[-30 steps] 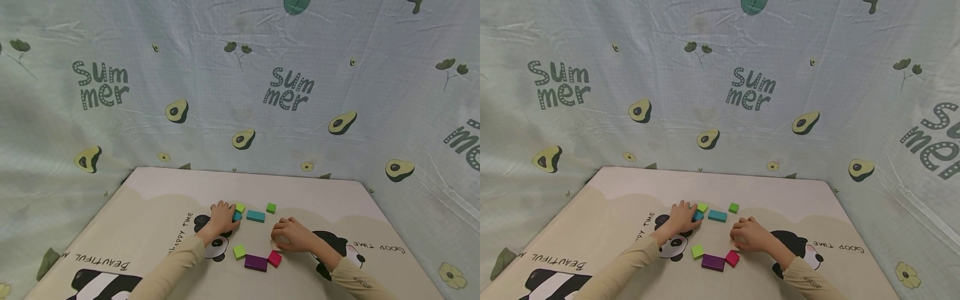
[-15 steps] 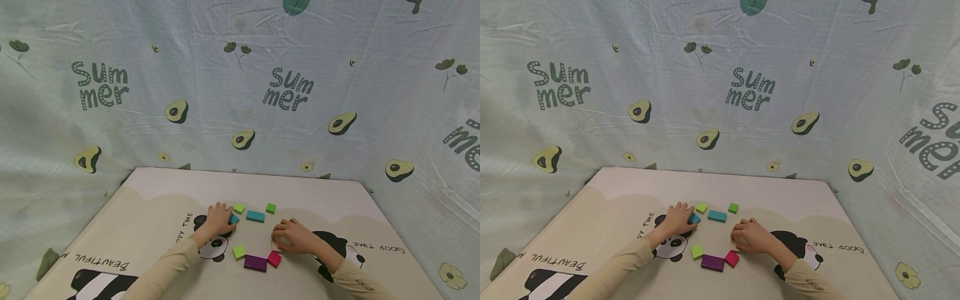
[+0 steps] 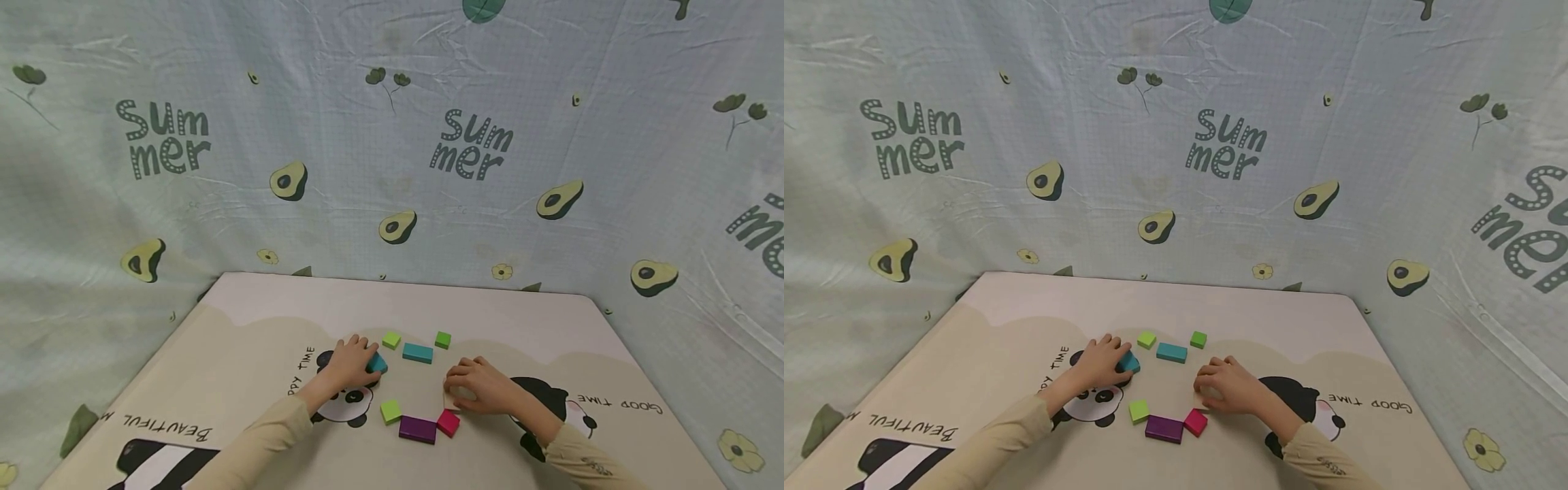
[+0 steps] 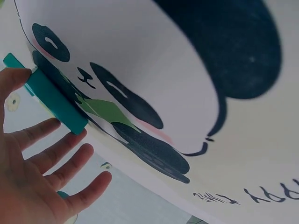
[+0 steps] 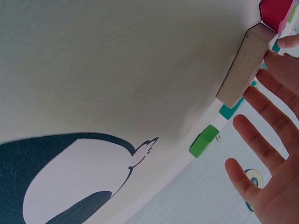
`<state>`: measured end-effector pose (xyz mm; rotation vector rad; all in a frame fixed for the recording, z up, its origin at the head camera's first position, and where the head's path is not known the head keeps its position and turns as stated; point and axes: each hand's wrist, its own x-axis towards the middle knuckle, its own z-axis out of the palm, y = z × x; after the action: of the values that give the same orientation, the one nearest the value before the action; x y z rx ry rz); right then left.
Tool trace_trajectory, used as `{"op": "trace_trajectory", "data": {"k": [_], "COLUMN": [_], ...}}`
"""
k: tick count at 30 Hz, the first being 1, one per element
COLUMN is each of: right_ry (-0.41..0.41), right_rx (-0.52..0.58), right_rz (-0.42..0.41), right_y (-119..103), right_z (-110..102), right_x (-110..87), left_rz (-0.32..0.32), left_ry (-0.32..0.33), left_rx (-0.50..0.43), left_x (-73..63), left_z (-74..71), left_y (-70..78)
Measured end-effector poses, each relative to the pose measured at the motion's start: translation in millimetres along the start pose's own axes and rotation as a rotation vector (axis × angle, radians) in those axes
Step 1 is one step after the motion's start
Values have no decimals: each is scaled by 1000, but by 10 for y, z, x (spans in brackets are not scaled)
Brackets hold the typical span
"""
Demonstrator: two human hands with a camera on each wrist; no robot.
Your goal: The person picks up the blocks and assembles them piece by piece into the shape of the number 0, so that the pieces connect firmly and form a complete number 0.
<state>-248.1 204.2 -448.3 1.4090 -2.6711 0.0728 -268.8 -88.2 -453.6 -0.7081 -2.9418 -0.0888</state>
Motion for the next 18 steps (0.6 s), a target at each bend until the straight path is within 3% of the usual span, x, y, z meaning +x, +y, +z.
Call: {"op": "trace_trajectory", "data": {"k": [18], "right_ry": [-1], "right_rx": [8], "right_rz": [-7], "right_y": [-17], "right_z": [-20], "right_x": [5], "left_rz": [225], "left_ry": [10], "left_rx": [-75], "left_x": [-139], "left_z": [-114], "left_y": [-89]}}
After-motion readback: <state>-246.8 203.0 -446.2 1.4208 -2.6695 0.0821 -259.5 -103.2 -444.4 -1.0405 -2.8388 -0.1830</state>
